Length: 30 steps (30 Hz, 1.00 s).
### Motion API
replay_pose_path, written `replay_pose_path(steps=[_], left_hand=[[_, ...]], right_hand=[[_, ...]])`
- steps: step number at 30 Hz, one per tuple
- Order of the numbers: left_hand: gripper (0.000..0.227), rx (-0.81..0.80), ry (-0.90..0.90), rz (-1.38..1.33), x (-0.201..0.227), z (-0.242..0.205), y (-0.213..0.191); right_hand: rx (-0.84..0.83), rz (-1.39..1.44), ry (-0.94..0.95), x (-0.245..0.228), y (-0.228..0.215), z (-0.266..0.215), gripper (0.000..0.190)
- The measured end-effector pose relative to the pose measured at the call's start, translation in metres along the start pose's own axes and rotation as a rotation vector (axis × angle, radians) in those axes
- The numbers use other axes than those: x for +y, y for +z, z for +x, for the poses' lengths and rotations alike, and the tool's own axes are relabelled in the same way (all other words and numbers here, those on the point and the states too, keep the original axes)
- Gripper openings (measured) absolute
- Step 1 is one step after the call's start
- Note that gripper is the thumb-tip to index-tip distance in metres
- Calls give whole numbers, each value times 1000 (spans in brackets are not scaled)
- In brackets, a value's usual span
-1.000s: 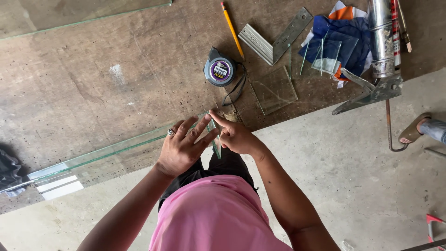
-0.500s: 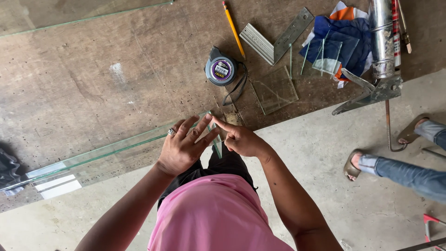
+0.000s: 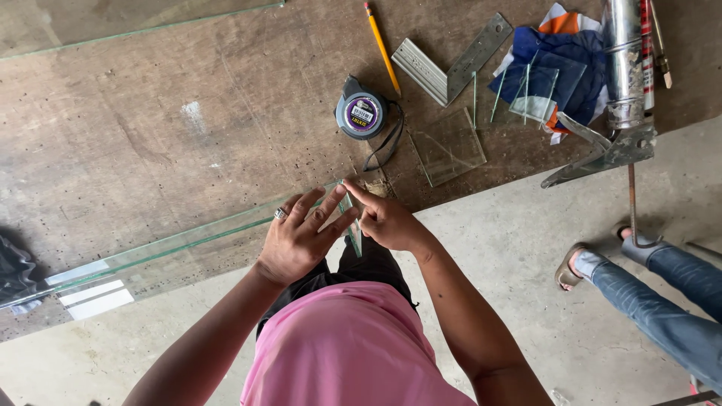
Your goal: The person applies sealant along the edge of a glass panel using a caulking gun, then positions and aligns smaller glass pieces to form a corner joint. They adjust the pieces by hand and inspect the alignment on a workbench.
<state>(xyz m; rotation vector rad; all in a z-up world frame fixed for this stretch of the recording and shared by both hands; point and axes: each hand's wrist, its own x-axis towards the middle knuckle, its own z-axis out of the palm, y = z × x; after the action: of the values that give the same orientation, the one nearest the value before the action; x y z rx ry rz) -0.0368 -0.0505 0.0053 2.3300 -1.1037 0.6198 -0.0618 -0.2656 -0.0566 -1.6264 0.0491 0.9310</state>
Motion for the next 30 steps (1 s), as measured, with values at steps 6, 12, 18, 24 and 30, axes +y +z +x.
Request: replay_pose_path(steps=[6, 12, 18, 24, 30], left_hand=[[20, 12, -1, -7, -1, 0, 0], [18, 9, 1, -1, -2, 0, -1], [17, 23, -14, 2, -1, -1, 1], [17, 22, -9, -1, -2, -4, 3], [16, 31, -5, -10, -3, -1, 3]], right_hand=[[-29, 27, 16, 10, 1, 7, 83], [-33, 14, 7, 12, -2, 11, 83], [-26, 22, 5, 10, 0, 8, 81], [-33, -23, 17, 9, -1, 9, 81], [-28, -28, 14, 6, -1, 7, 81]])
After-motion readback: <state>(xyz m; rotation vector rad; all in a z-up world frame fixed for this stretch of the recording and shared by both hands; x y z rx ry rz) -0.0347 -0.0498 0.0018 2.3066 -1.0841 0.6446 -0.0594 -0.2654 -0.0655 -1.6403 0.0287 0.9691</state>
